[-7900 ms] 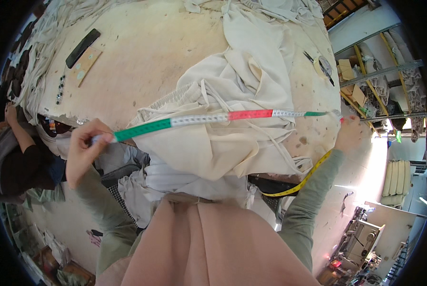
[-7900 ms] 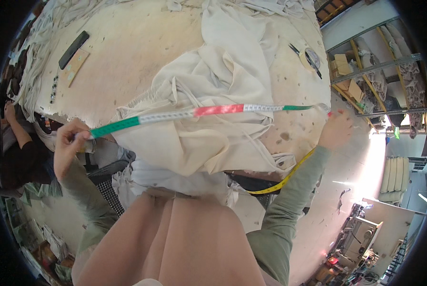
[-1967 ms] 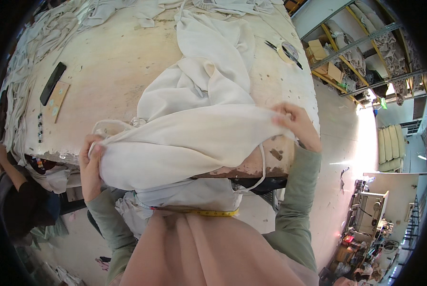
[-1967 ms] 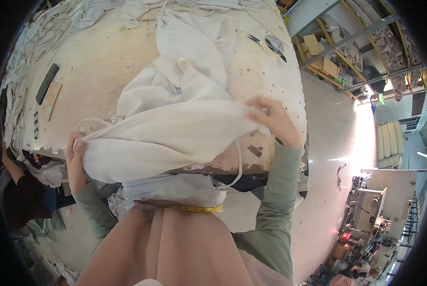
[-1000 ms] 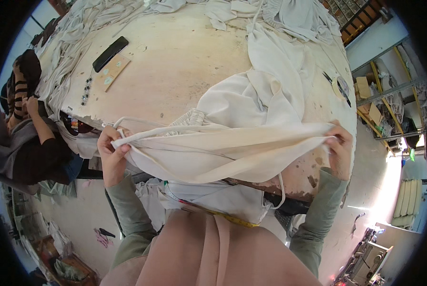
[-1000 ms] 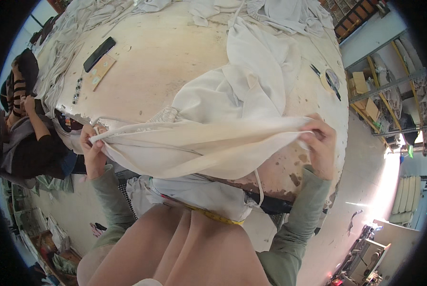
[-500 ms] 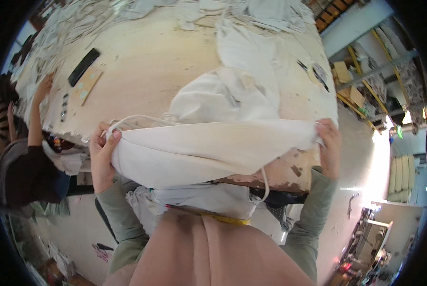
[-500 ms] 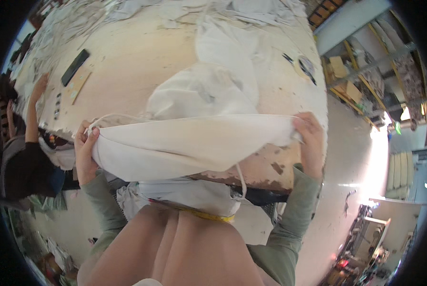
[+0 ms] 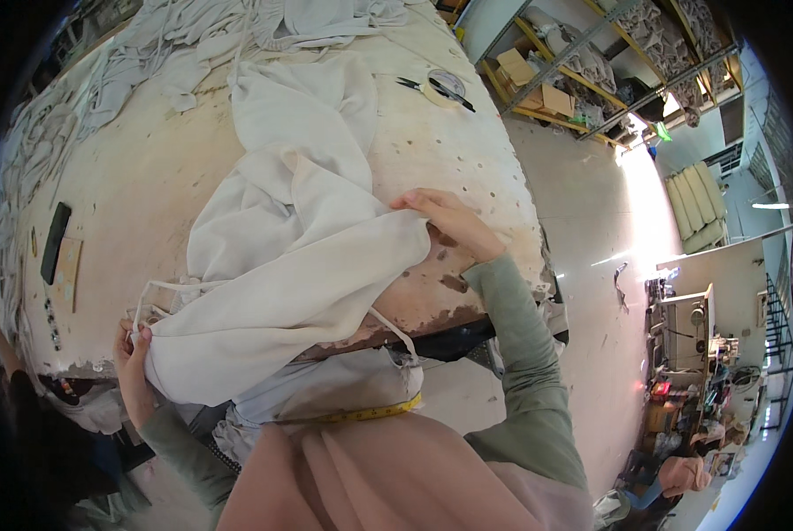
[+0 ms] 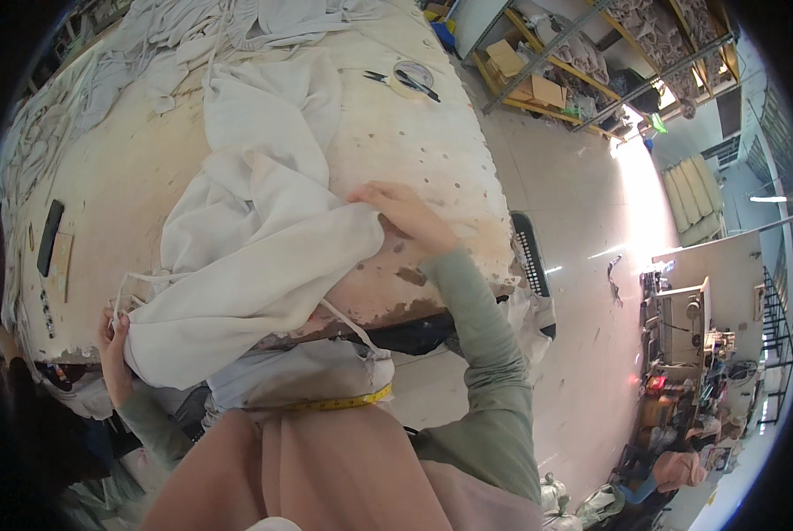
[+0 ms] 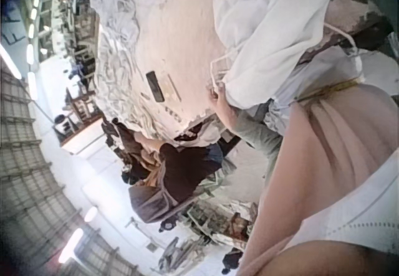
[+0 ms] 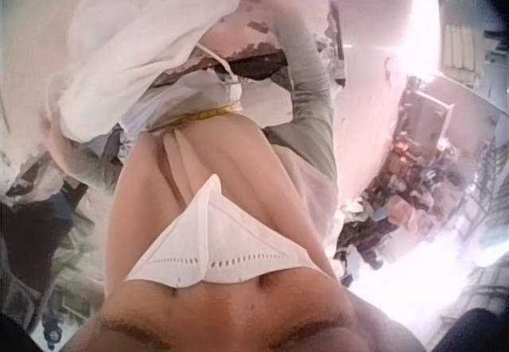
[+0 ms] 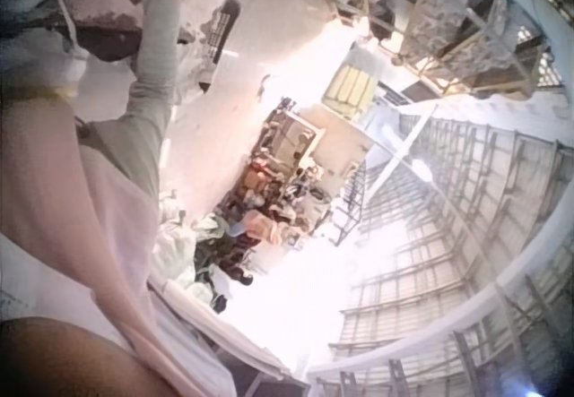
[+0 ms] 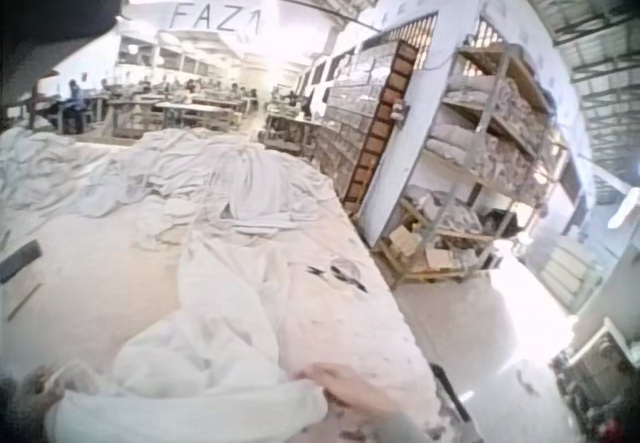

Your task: The person measures a white garment with a tape measure, then uses a small blade to cut threads and fabric edges. They repeatedly unfold, fold, and reposition the garment on a work table while trimming excess material.

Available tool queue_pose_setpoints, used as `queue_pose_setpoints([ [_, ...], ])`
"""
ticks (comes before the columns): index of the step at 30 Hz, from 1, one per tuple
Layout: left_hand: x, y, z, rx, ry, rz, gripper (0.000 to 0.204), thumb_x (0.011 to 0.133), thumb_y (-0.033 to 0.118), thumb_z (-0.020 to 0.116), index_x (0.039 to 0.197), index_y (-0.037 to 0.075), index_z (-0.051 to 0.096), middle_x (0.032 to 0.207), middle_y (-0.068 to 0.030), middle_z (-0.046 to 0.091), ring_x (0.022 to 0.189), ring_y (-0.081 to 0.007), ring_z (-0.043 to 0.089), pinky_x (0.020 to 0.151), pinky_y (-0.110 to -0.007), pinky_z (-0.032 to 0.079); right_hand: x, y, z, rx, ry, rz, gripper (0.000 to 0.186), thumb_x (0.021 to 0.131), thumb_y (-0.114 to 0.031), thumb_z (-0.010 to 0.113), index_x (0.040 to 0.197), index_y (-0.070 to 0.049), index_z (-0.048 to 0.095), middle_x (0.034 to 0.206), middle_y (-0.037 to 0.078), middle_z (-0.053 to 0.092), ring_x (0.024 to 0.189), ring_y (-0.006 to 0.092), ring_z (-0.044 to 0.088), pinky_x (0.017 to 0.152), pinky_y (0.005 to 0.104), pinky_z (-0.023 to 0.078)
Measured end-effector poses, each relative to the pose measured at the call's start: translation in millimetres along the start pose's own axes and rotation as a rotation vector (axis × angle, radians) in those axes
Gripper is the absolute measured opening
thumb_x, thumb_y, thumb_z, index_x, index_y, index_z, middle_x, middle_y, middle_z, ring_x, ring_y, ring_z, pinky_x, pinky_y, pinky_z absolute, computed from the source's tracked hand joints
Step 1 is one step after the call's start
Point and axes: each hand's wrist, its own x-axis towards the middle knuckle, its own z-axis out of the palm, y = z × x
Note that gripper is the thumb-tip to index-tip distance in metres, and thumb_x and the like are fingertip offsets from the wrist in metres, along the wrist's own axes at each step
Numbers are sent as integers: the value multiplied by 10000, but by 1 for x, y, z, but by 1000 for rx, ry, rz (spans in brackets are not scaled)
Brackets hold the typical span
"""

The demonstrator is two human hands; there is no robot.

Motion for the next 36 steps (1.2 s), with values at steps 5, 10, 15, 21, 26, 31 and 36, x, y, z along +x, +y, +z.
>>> queue_pose_setpoints([
  [5,-5,8,2,-102,37,-101,206,825,102,688,885,85,491,822,8,557,773,-75,512,707,-215,415,22,16,5,-283,-59,-226,383,776,-272,726,1043,-7,659,964,69,656,853,112,567,713,254,465],
  [10,0,12,-24,48,-156,51,231,791,64,705,898,74,501,865,-37,588,799,-117,553,704,-240,461,11,11,-5,-505,-62,-140,340,727,-257,740,959,-15,682,906,89,662,780,155,599,555,282,471],
  [15,11,37,-50,-503,-894,277,180,788,12,667,910,47,539,895,-75,603,862,-135,557,771,-227,442,-30,-44,-36,-269,-514,-707,206,781,-135,675,951,-19,681,866,58,646,804,134,597,718,278,501],
  [21,61,123,12,497,153,641,247,828,-78,575,1062,-2,599,997,-83,625,1021,-142,546,864,-246,429,-43,-86,-16,-356,336,-700,200,762,7,660,961,-18,656,923,43,674,863,102,601,771,269,474],
  [26,73,126,30,372,501,1054,240,804,-91,598,1024,3,621,1041,-83,624,1003,-171,566,848,-265,445,-36,-63,0,-542,783,-1126,220,741,33,659,944,-54,661,914,52,672,854,173,622,747,289,482],
  [31,42,47,8,860,218,853,294,677,-153,634,915,20,622,1001,-105,632,954,-238,612,827,-325,487,-28,2,13,-947,587,-1160,208,687,-52,656,891,-93,648,908,49,645,862,243,612,778,349,484],
  [36,-5,-30,-1,946,238,802,280,639,-170,605,849,15,604,983,-113,629,958,-259,620,812,-326,496,-52,64,5,-1179,448,-1020,189,629,-28,650,805,-80,604,939,45,636,918,214,605,802,365,457],
])
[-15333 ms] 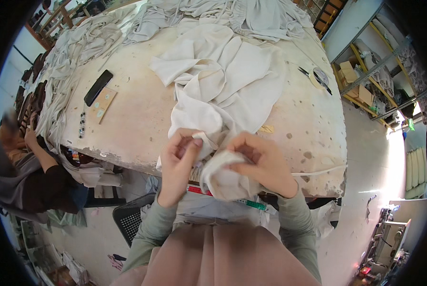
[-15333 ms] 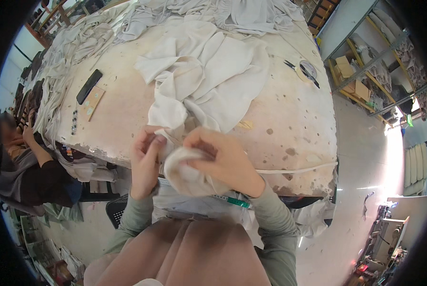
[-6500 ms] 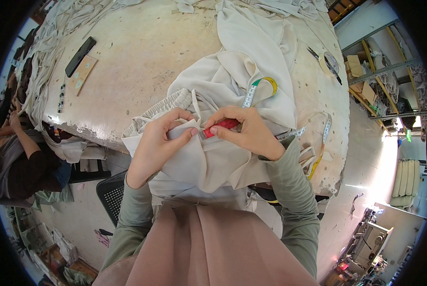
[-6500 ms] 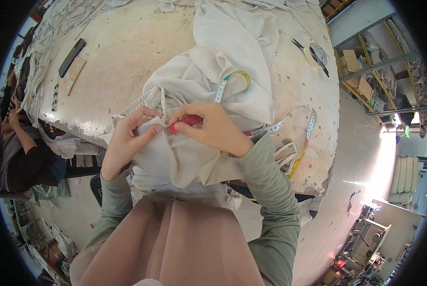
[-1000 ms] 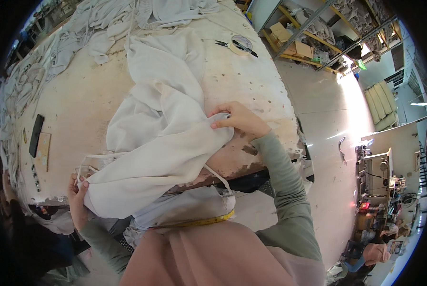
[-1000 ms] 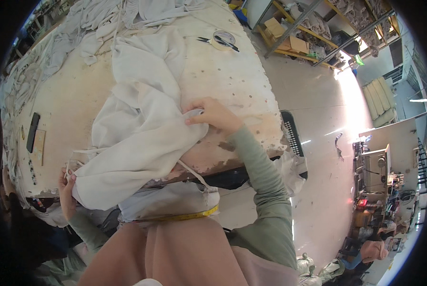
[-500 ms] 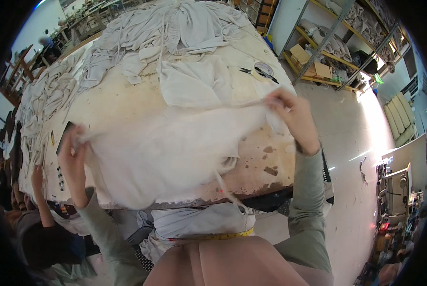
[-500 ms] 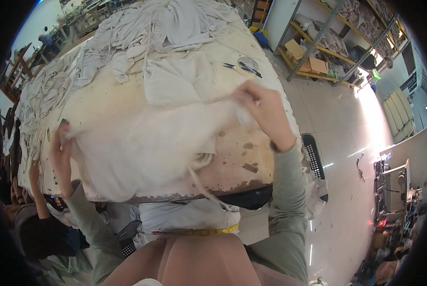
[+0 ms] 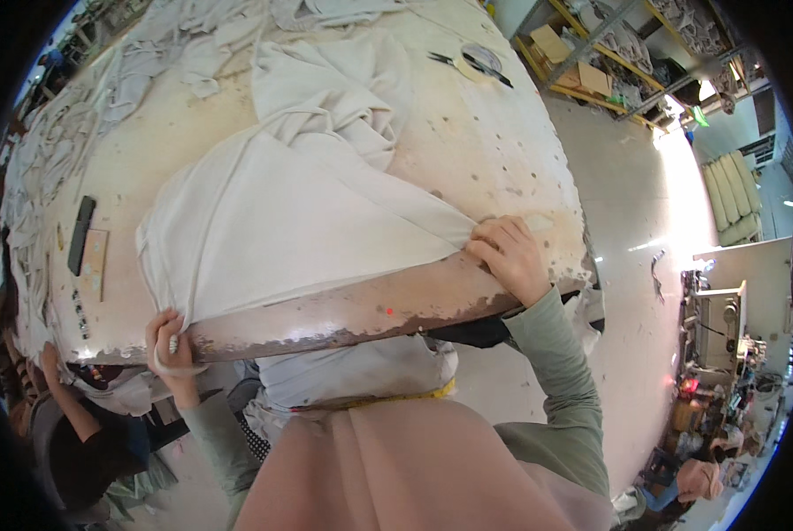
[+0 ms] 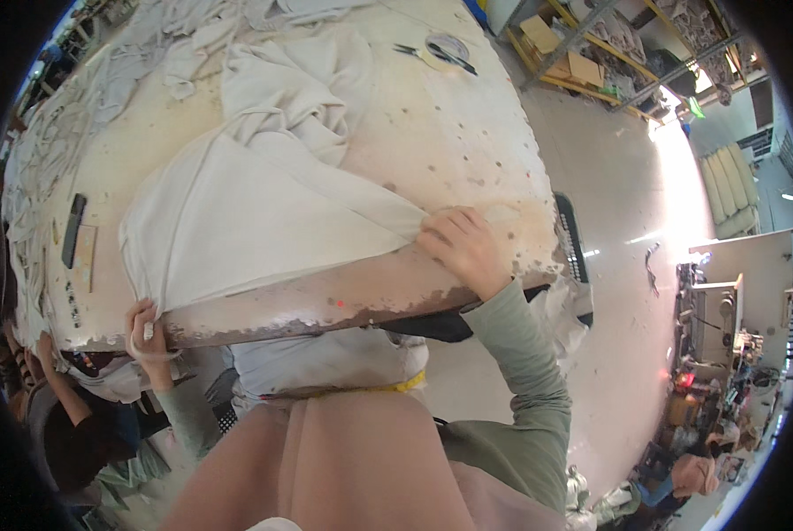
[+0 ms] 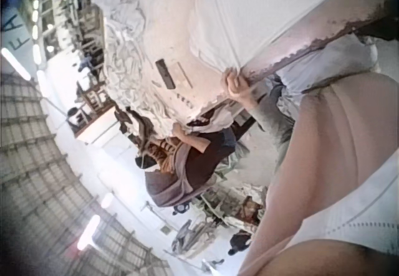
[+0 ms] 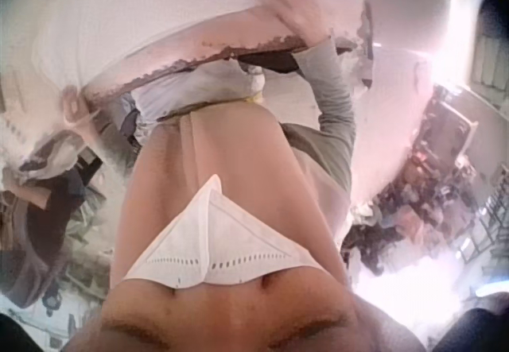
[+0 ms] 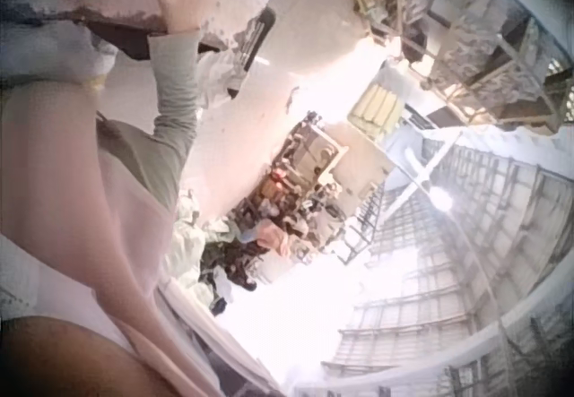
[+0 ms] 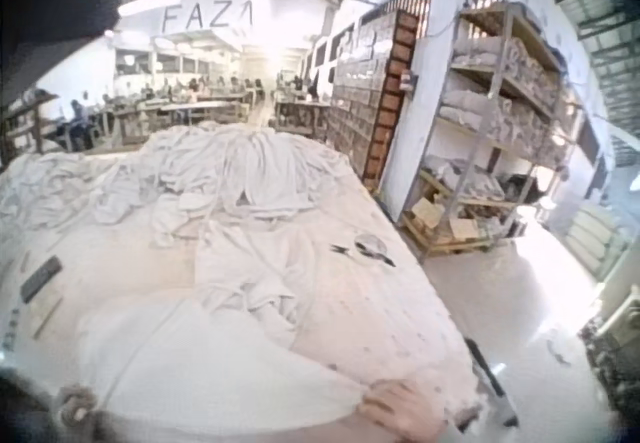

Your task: The person measures a white garment with a tape measure, then uses a small blade to cut threads and fabric edges. They repeatedly unfold, fold, and reposition the garment on a work table while trimming excess material.

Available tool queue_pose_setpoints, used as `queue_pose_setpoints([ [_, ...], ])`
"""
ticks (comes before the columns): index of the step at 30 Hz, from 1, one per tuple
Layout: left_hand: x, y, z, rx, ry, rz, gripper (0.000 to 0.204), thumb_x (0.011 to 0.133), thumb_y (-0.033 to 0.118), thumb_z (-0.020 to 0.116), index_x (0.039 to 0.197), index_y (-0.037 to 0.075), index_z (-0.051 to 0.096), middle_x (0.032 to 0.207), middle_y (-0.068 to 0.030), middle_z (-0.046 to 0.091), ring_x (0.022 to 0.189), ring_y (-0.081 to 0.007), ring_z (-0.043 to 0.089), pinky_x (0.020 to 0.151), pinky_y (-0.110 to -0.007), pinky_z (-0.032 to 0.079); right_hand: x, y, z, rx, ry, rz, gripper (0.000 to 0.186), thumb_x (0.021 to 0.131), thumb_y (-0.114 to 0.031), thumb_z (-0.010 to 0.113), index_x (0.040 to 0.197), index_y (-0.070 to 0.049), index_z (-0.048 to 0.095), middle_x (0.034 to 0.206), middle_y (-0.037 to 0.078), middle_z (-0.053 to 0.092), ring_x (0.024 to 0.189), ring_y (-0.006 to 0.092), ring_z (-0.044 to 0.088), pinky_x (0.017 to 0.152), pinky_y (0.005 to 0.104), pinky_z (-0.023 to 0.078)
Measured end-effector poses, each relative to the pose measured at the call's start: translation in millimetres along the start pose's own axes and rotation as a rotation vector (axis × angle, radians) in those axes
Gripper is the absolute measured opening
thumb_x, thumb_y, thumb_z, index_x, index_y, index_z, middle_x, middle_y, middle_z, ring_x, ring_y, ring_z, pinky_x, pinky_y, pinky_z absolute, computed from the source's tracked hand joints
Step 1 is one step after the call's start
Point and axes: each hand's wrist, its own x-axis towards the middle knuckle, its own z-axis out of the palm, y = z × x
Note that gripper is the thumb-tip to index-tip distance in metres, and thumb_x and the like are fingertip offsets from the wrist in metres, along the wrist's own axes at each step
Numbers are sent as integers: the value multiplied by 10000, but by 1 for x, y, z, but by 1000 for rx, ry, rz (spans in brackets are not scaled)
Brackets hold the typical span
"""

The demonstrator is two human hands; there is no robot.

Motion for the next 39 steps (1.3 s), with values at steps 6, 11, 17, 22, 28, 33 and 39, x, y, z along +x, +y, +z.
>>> queue_pose_setpoints([
  [6,-29,-6,0,-211,3,-239,215,659,-155,548,819,-12,566,1001,-132,605,997,-273,586,917,-349,439,-21,9,-20,-34,-4,215,131,688,4,619,791,-76,606,958,50,632,916,231,601,834,364,437],
  [11,-27,-17,3,-278,-40,-204,238,657,-156,518,856,-29,549,1030,-157,578,1039,-292,552,955,-374,411,-13,-18,-19,312,144,725,52,795,-5,607,812,-49,628,930,71,638,885,264,594,767,321,450],
  [17,-31,-24,2,-319,-68,-232,219,675,-143,531,858,-25,561,1045,-157,575,1056,-283,544,979,-377,392,2,-55,5,279,72,640,153,801,-134,676,904,-37,619,811,86,579,753,261,542,720,349,426],
  [22,-27,-22,1,-302,-79,-238,196,706,-124,538,875,-30,572,1071,-164,569,1079,-285,535,985,-375,387,11,-74,20,188,63,623,204,788,-200,700,894,-47,618,726,73,521,710,241,498,793,384,377],
  [28,6,-40,-84,-293,-756,-46,322,823,-33,524,1131,56,551,1320,-231,489,1290,-383,405,1065,-471,295,12,-79,17,607,125,845,172,819,-155,689,931,-39,629,789,38,573,724,132,506,715,285,391],
  [33,68,-8,-124,133,-385,-351,186,848,36,524,1010,-16,601,1254,-226,539,1180,-293,513,970,-411,402,33,-81,3,1108,140,997,143,838,-107,686,938,-18,636,843,-10,603,772,52,510,677,207,398],
  [39,117,160,-15,-656,-430,-23,191,844,127,595,982,-2,621,1135,-144,614,1124,-226,544,953,-350,412,76,-94,-9,1308,213,923,87,856,-61,661,909,0,630,851,-1,615,805,56,530,726,213,418],
])
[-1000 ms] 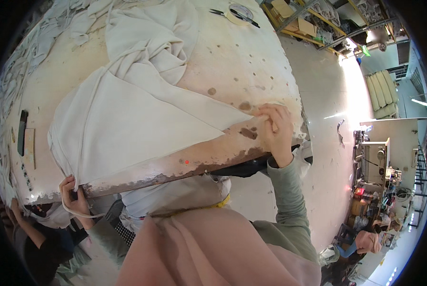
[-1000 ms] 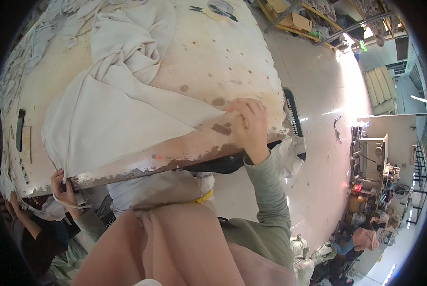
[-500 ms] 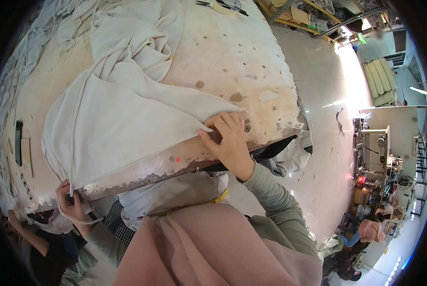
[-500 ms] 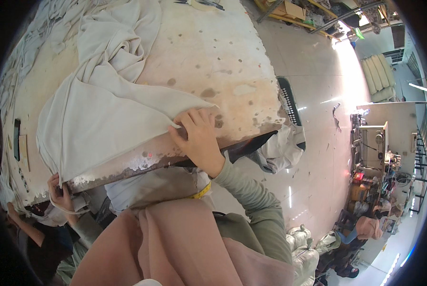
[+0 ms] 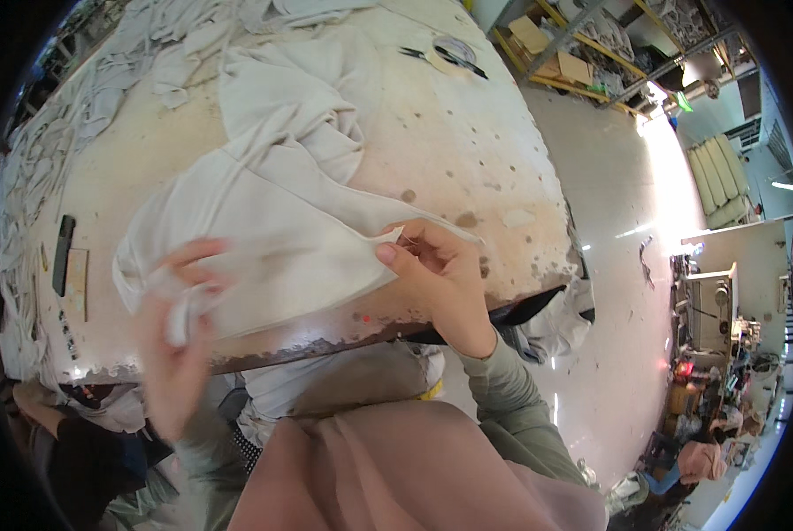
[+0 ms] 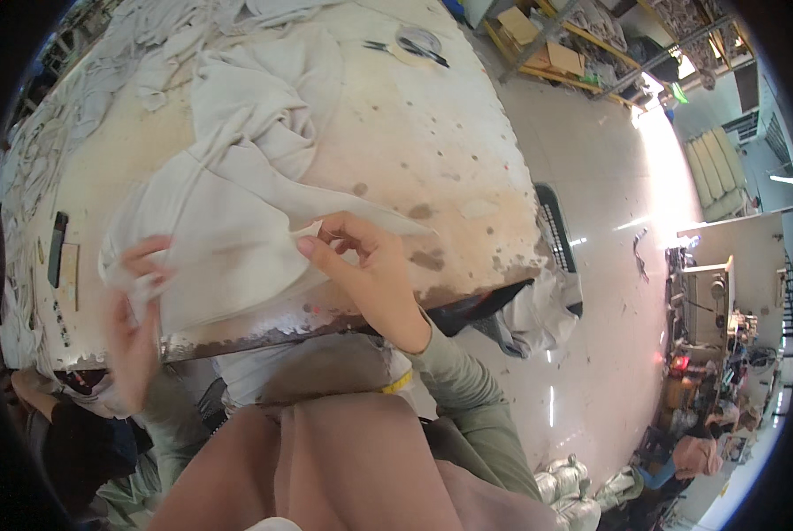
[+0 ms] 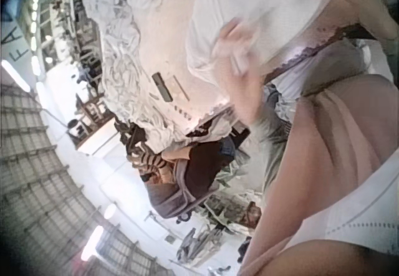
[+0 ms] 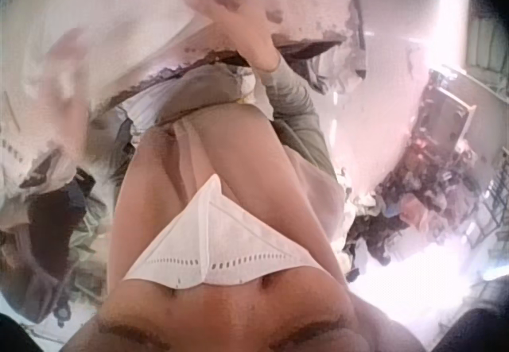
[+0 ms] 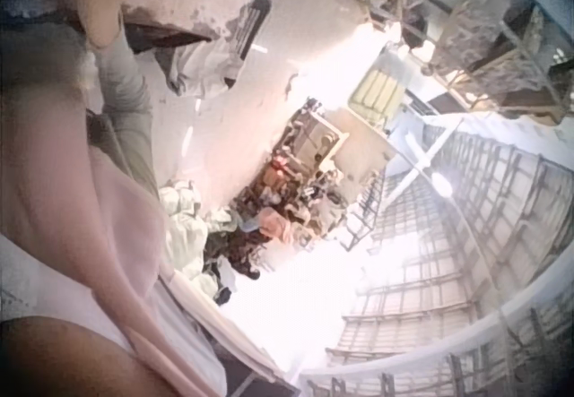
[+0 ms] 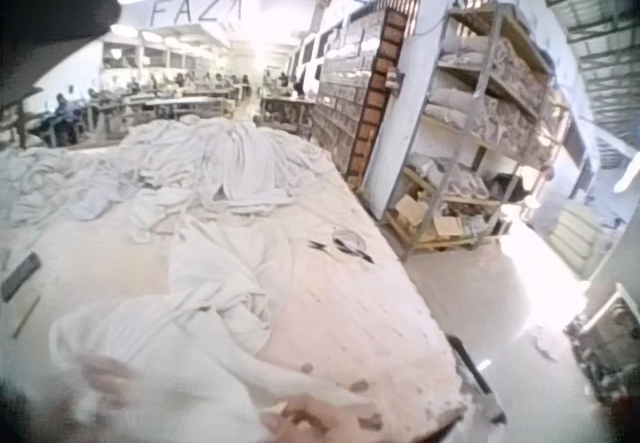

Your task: The person measures a white garment with a tape measure, then uses a small blade to cut threads and fabric edges. They repeatedly unfold, fold, and reposition the garment on a work table while trimming excess material.

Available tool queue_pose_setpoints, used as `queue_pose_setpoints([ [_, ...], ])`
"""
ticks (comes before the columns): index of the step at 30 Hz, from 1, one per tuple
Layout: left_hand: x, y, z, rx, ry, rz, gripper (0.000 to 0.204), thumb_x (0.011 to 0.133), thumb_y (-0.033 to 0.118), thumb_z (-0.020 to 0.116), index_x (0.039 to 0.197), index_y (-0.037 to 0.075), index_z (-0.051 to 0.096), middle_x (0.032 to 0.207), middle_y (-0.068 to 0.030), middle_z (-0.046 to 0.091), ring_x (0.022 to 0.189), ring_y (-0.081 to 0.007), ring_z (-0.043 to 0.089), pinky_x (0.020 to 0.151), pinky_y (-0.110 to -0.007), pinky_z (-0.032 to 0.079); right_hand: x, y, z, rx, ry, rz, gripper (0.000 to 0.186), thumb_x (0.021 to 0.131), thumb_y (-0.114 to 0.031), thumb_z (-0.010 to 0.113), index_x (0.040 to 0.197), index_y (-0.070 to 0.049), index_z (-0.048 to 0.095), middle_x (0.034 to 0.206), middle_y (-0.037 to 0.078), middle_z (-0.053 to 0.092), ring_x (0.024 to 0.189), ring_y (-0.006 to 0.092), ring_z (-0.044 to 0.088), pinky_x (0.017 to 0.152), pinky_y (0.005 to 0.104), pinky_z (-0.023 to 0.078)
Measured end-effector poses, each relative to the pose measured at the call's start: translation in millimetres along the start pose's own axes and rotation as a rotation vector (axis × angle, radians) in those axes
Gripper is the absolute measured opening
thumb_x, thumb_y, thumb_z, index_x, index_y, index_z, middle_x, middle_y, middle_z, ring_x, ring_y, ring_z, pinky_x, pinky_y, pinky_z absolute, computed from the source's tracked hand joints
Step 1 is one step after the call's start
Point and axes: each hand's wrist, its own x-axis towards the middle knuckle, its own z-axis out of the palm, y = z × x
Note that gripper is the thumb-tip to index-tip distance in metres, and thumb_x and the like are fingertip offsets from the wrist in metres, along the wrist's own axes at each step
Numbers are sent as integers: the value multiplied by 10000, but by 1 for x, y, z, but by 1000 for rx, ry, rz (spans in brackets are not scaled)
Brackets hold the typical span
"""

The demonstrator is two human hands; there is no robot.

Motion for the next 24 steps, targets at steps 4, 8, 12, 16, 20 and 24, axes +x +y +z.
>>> queue_pose_setpoints([
  [4,36,24,55,-381,-154,-53,312,795,95,697,1090,18,630,1100,-96,630,981,-166,588,870,-273,436,4,-10,7,-90,-48,-72,88,852,-40,661,908,12,618,871,6,622,823,63,544,749,224,432],
  [8,56,12,65,-407,-361,-157,255,789,133,730,1005,19,656,958,-53,654,864,-117,583,816,-262,440,4,-13,3,-51,-65,-46,89,844,-42,672,898,3,617,878,10,624,822,70,547,766,224,437],
  [12,56,-3,87,-542,-323,-181,160,797,136,728,908,33,677,821,-12,644,792,-83,556,752,-244,431,3,-8,-2,-78,-76,52,140,839,-64,686,946,-13,611,869,2,613,825,76,550,765,230,438],
  [16,57,-12,92,-556,-460,-345,141,817,127,714,913,34,668,775,36,602,736,-36,503,681,-215,399,6,2,-20,-167,-57,-9,228,820,-103,707,1004,-22,601,893,10,609,895,102,548,773,260,448],
  [20,65,-20,74,-754,-243,-369,175,835,155,708,929,21,649,759,63,557,704,-12,455,634,-197,362,19,7,-69,-1020,-54,-365,310,790,-146,717,1055,-32,606,944,37,613,966,131,539,791,284,458],
  [24,70,-26,61,-748,-163,-374,148,848,156,693,895,30,633,757,69,542,705,-6,443,618,-186,350,30,15,-103,-1007,-81,-172,201,776,-102,669,966,-42,645,979,114,637,920,201,615,854,309,449],
])
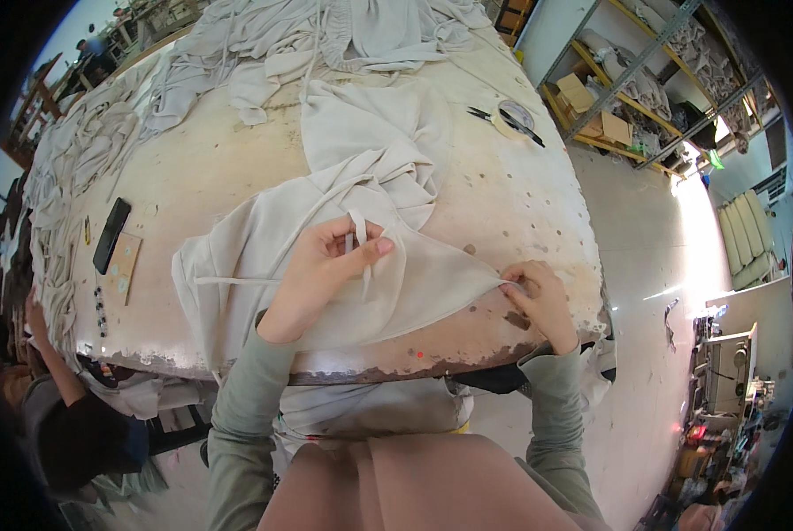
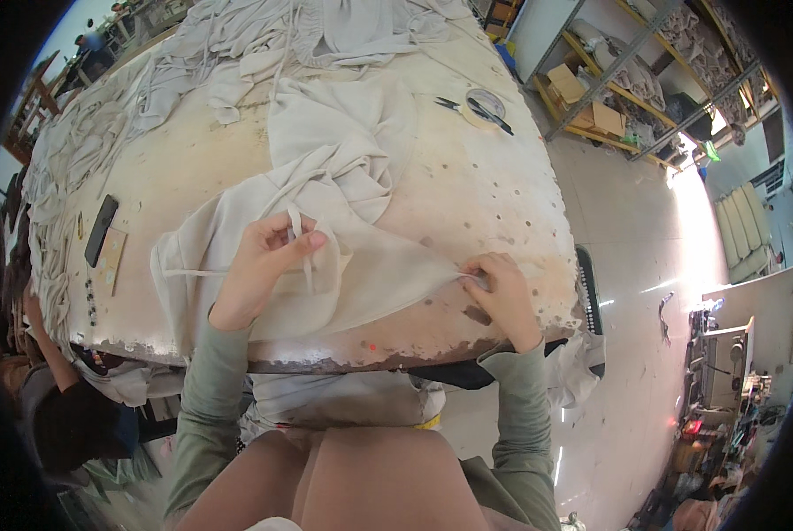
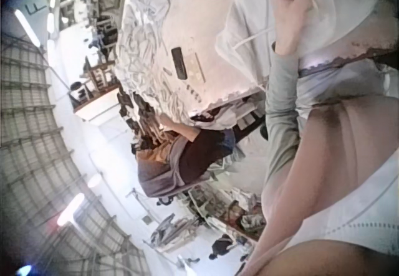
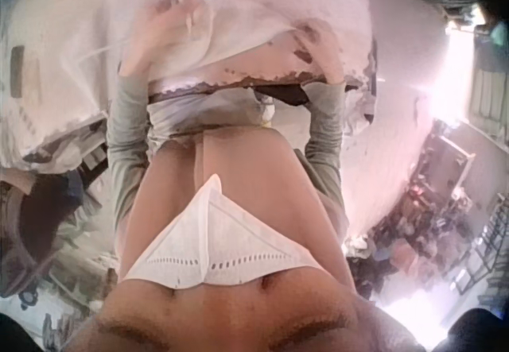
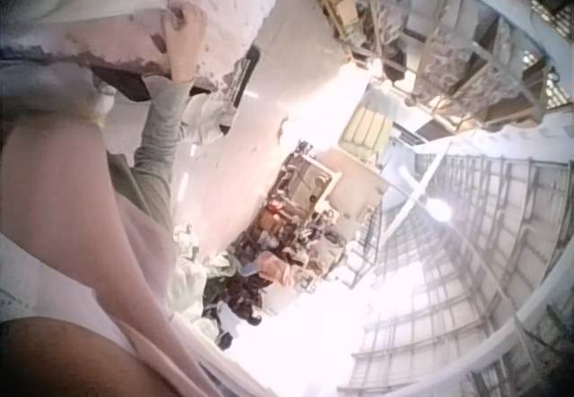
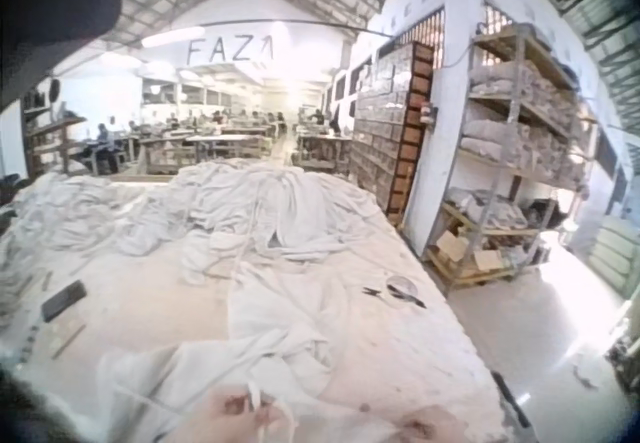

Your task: The person measures a white garment with a tape measure, then uses a small blade to cut threads and fabric edges. They repeatedly unfold, fold, and reposition the garment on a work table while trimming excess material.

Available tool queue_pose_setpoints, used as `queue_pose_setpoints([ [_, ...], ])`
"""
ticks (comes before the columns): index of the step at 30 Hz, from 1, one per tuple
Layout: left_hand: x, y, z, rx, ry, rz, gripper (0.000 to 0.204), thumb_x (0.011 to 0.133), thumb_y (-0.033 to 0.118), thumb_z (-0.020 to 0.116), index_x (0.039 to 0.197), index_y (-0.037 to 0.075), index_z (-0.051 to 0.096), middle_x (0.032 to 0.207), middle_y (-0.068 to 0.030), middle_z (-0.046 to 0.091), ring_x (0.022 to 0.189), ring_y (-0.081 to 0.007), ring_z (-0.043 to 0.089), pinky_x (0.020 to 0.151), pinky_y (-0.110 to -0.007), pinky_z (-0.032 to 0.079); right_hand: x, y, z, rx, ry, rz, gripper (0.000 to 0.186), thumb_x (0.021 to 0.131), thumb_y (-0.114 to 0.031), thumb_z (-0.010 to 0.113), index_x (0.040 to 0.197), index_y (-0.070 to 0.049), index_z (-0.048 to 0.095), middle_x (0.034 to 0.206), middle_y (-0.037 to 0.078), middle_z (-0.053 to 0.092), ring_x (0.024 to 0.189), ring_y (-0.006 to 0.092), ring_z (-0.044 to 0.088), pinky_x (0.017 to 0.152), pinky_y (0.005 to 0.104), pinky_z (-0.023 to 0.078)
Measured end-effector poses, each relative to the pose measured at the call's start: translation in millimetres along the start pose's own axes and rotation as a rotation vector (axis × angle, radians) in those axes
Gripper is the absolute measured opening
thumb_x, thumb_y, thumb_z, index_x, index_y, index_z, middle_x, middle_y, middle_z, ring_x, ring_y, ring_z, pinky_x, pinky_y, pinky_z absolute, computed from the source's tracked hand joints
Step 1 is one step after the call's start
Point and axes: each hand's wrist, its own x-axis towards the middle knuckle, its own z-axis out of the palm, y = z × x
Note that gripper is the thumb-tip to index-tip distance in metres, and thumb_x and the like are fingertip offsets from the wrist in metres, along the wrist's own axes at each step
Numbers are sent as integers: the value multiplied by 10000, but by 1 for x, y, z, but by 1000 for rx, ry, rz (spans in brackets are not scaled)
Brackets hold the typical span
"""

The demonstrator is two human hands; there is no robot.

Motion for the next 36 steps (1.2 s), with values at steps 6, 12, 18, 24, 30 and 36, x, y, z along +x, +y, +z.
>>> queue_pose_setpoints([
  [6,19,-8,-9,133,132,140,138,856,146,676,842,35,597,732,69,529,671,-3,429,590,-176,335,31,-23,3,635,177,-28,131,793,-60,635,910,-5,620,987,108,653,923,200,632,907,333,460],
  [12,33,-29,-17,127,229,219,150,859,146,673,848,22,589,702,69,509,629,-4,406,552,-176,316,90,-80,34,1445,-89,51,115,823,-88,685,874,-5,625,886,74,648,849,128,602,800,241,447],
  [18,29,-33,-26,98,244,144,142,871,135,661,881,12,590,735,56,530,653,-14,432,581,-176,340,118,-96,84,938,-240,110,183,835,-188,719,849,-23,639,742,-25,616,659,21,519,596,172,389],
  [24,28,-39,-13,-61,186,142,187,879,144,661,965,-1,580,797,15,600,721,-34,531,638,-194,427,100,-88,100,818,-106,-47,197,819,-193,730,831,-24,628,694,-25,597,597,26,495,531,198,391],
  [30,24,-38,-13,-161,175,-12,200,880,152,665,987,-12,626,837,-21,644,753,-57,589,661,-199,462,96,-91,108,689,-165,-1,200,826,-197,725,847,-36,608,690,-49,561,597,19,458,526,207,382],
  [36,24,-37,-18,-209,154,-1,196,881,156,664,981,-11,654,832,-26,650,731,-55,586,647,-200,469,92,-98,91,957,-339,-28,179,930,-239,606,904,-63,587,711,-95,482,607,2,391,521,179,321],
])
